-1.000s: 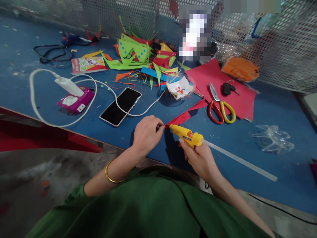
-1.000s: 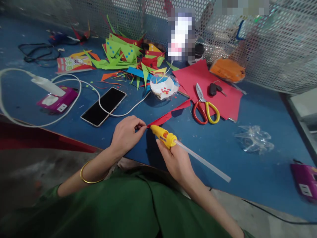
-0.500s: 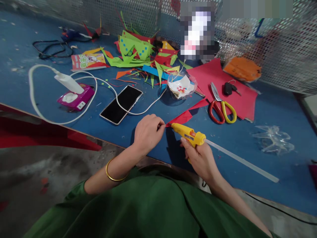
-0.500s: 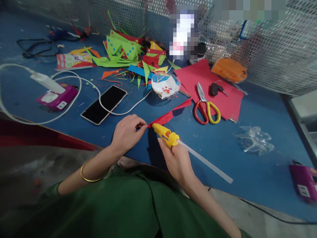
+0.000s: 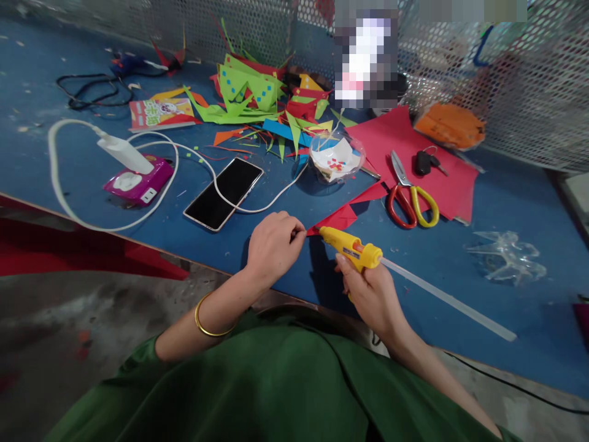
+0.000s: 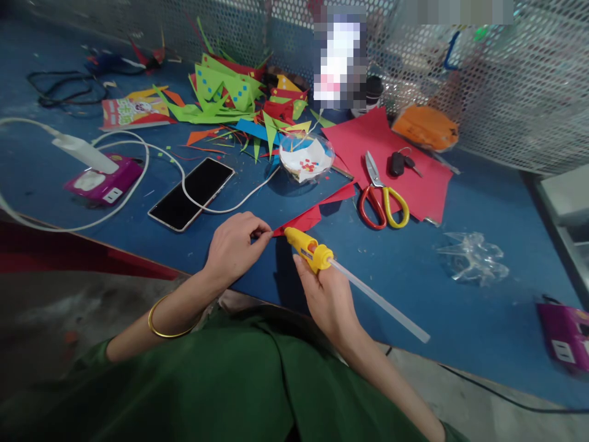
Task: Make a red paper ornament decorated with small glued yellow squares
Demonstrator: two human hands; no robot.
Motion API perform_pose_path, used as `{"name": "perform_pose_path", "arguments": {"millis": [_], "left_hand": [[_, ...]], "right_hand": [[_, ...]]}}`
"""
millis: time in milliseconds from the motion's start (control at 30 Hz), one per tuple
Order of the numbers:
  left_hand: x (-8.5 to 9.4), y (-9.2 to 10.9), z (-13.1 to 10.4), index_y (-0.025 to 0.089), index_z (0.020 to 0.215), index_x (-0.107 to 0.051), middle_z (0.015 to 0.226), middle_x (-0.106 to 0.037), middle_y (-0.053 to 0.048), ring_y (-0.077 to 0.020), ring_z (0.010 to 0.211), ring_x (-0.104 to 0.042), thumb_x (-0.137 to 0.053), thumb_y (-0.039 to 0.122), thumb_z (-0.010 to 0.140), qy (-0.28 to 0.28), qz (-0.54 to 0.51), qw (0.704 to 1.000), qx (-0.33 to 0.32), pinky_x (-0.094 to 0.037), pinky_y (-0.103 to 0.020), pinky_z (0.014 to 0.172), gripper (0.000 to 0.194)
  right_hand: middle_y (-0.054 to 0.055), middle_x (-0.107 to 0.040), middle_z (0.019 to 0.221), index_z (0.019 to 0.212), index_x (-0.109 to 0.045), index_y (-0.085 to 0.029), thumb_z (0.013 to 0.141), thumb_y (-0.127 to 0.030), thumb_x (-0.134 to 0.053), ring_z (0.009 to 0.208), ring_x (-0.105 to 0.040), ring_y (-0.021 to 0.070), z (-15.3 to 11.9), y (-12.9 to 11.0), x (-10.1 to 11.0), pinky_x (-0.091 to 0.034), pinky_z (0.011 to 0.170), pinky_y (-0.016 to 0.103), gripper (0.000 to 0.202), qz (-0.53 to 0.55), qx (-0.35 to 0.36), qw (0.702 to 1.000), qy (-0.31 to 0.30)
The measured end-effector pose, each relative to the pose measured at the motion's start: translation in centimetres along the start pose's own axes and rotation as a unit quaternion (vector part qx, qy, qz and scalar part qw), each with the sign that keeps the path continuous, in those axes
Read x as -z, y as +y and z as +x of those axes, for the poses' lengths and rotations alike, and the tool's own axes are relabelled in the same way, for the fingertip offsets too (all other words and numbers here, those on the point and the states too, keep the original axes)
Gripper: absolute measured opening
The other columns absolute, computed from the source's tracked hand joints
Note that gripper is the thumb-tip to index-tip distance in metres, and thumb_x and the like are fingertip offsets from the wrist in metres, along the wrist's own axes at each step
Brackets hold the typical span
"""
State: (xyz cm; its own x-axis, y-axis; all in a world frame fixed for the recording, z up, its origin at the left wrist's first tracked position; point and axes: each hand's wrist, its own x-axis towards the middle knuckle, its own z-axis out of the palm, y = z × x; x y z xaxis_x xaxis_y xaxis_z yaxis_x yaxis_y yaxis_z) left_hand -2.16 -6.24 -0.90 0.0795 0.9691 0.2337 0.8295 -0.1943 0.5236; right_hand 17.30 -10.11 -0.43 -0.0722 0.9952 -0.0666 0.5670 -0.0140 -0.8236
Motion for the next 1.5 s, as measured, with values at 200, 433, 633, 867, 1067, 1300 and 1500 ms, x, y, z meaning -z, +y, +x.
{"name": "perform_pose_path", "arguments": {"millis": [200, 433, 633, 867, 1067, 1300, 1500], "left_hand": [[0.08, 0.0, -0.02, 0.018, 0.079, -0.071, 0.077, -0.067, -0.004, -0.0195, 0.077, -0.059, -0.065, 0.014, 0.087, -0.003, 0.0, 1.0, -0.004, -0.042, -0.033, 0.069, 0.01], [-0.08, -0.13, 0.0, 0.019, 0.078, -0.07, 0.076, -0.066, -0.003, -0.0193, 0.075, -0.058, -0.065, 0.016, 0.087, 0.007, 0.0, 1.0, -0.01, -0.042, -0.032, 0.069, 0.011], [-0.04, -0.07, 0.03, 0.019, 0.078, -0.07, 0.075, -0.066, -0.003, -0.0194, 0.075, -0.058, -0.065, 0.014, 0.087, 0.005, -0.001, 1.0, -0.009, -0.042, -0.033, 0.069, 0.011], [-0.07, -0.1, -0.06, 0.019, 0.078, -0.07, 0.076, -0.067, -0.003, -0.0193, 0.075, -0.057, -0.063, 0.014, 0.087, 0.003, -0.002, 1.0, -0.012, -0.042, -0.033, 0.069, 0.012], [-0.01, -0.08, -0.12, 0.019, 0.078, -0.069, 0.076, -0.067, -0.003, -0.0194, 0.076, -0.058, -0.063, 0.015, 0.087, 0.007, -0.004, 1.0, -0.016, -0.043, -0.033, 0.069, 0.012], [-0.02, -0.07, -0.06, 0.02, 0.077, -0.069, 0.075, -0.066, -0.003, -0.0187, 0.074, -0.057, -0.063, 0.015, 0.087, 0.008, -0.003, 1.0, -0.013, -0.043, -0.032, 0.068, 0.012], [-0.02, -0.16, -0.05, 0.019, 0.078, -0.069, 0.076, -0.066, -0.003, -0.0193, 0.074, -0.057, -0.063, 0.016, 0.088, -0.003, -0.001, 1.0, -0.012, -0.042, -0.033, 0.069, 0.012]], "right_hand": [[-0.001, -0.053, 0.054, 0.081, -0.07, -0.02, 0.094, -0.058, -0.051, 0.055, -0.052, 0.0168, -0.11, -0.09, -0.07, -0.046, 0.062, 0.034, 0.044, -0.001, -0.006, 1.0, 0.009], [0.001, -0.057, 0.059, 0.083, -0.07, -0.02, 0.094, -0.06, -0.049, 0.059, -0.056, 0.0187, -0.09, -0.11, 0.02, -0.046, 0.061, 0.033, 0.046, -0.017, 0.011, 1.0, -0.006], [0.002, -0.058, 0.06, 0.078, -0.067, -0.02, 0.093, -0.058, -0.05, 0.058, -0.054, 0.0182, -0.17, -0.24, 0.06, -0.045, 0.06, 0.033, 0.044, -0.02, 0.005, 1.0, -0.004], [-0.002, -0.051, 0.053, 0.07, -0.061, -0.022, 0.092, -0.053, -0.051, 0.052, -0.05, 0.0163, -0.04, -0.6, 0.06, -0.041, 0.056, 0.033, 0.04, -0.013, -0.01, 1.0, 0.005], [0.0, -0.054, 0.056, 0.076, -0.065, -0.021, 0.093, -0.057, -0.049, 0.055, -0.052, 0.0177, -0.15, -0.51, 0.17, -0.041, 0.056, 0.033, 0.043, -0.029, -0.001, 1.0, -0.004], [0.0, -0.055, 0.056, 0.073, -0.062, -0.022, 0.094, -0.058, -0.049, 0.052, -0.051, 0.0167, -0.19, -0.41, 0.18, -0.04, 0.053, 0.031, 0.044, -0.028, 0.001, 1.0, -0.003], [-0.001, -0.052, 0.051, 0.07, -0.061, -0.022, 0.093, -0.058, -0.05, 0.05, -0.051, 0.0168, -0.02, -0.65, 0.07, -0.04, 0.053, 0.032, 0.044, -0.013, -0.019, 1.0, 0.006]]}}
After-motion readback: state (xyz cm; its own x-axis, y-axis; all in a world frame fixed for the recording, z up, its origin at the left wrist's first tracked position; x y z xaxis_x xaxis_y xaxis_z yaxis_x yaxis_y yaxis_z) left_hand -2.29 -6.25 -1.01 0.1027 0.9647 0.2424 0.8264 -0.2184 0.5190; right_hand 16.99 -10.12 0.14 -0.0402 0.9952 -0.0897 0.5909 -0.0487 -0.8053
